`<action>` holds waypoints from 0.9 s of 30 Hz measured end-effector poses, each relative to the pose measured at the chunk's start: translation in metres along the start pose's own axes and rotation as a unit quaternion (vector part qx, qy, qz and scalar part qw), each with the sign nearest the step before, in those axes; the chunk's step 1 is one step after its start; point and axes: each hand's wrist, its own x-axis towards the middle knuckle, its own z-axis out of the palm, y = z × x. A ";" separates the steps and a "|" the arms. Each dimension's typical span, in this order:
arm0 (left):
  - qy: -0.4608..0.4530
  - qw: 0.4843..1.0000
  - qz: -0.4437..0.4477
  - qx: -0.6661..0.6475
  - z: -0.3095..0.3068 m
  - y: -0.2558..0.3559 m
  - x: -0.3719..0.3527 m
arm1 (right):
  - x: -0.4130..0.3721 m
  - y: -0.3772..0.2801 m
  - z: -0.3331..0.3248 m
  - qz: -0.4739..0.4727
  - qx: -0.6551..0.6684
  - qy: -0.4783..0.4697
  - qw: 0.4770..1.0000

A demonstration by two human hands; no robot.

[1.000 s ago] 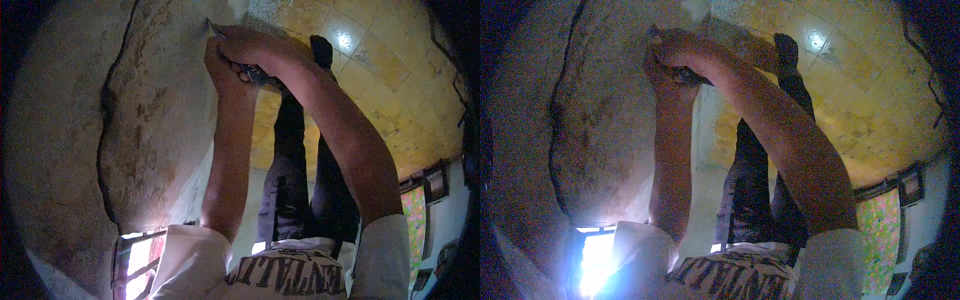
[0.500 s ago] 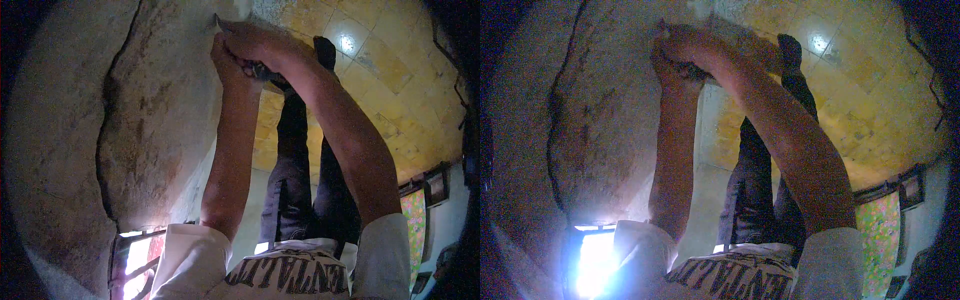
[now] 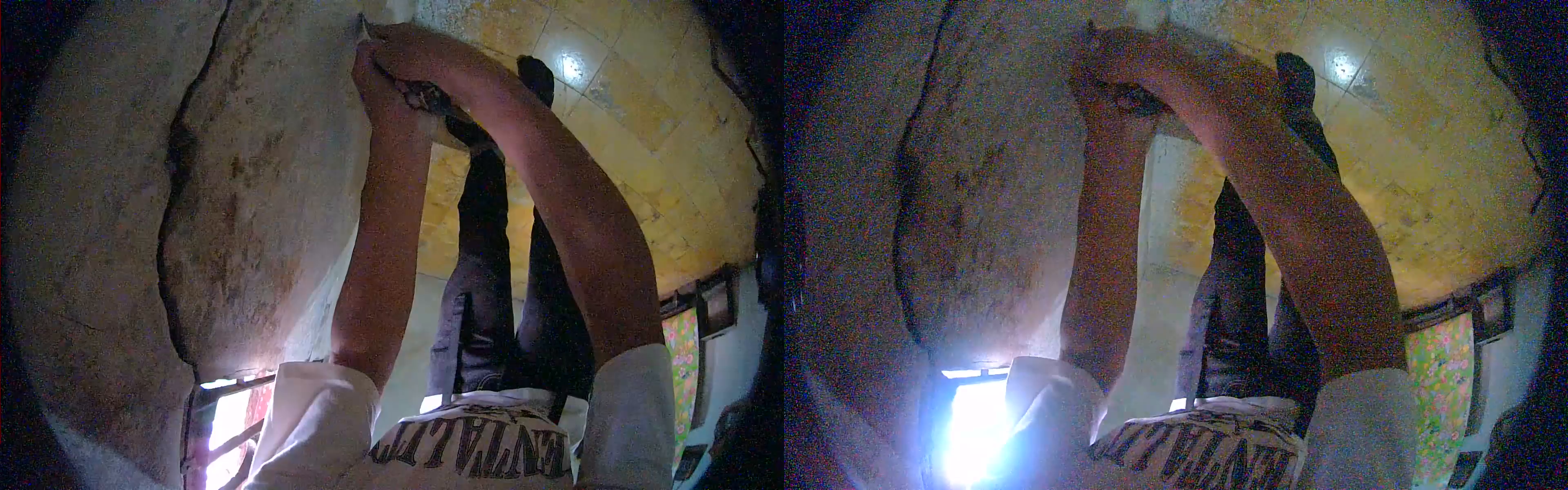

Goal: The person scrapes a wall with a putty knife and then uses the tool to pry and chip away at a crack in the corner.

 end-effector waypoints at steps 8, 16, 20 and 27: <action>-0.123 0.980 -0.063 -0.141 0.014 0.018 -0.033 | -0.029 -0.035 -0.030 0.019 0.055 -0.051 0.997; -0.036 0.988 -0.044 -0.146 0.014 0.002 -0.024 | -0.024 -0.032 -0.025 0.011 0.023 -0.047 0.999; -0.028 0.992 -0.025 -0.118 0.018 0.005 -0.010 | -0.011 -0.021 -0.021 -0.010 0.004 -0.038 0.999; -0.242 0.949 -0.029 -0.200 -0.026 -0.013 -0.014 | 0.002 0.029 0.019 -0.096 -0.133 0.111 0.980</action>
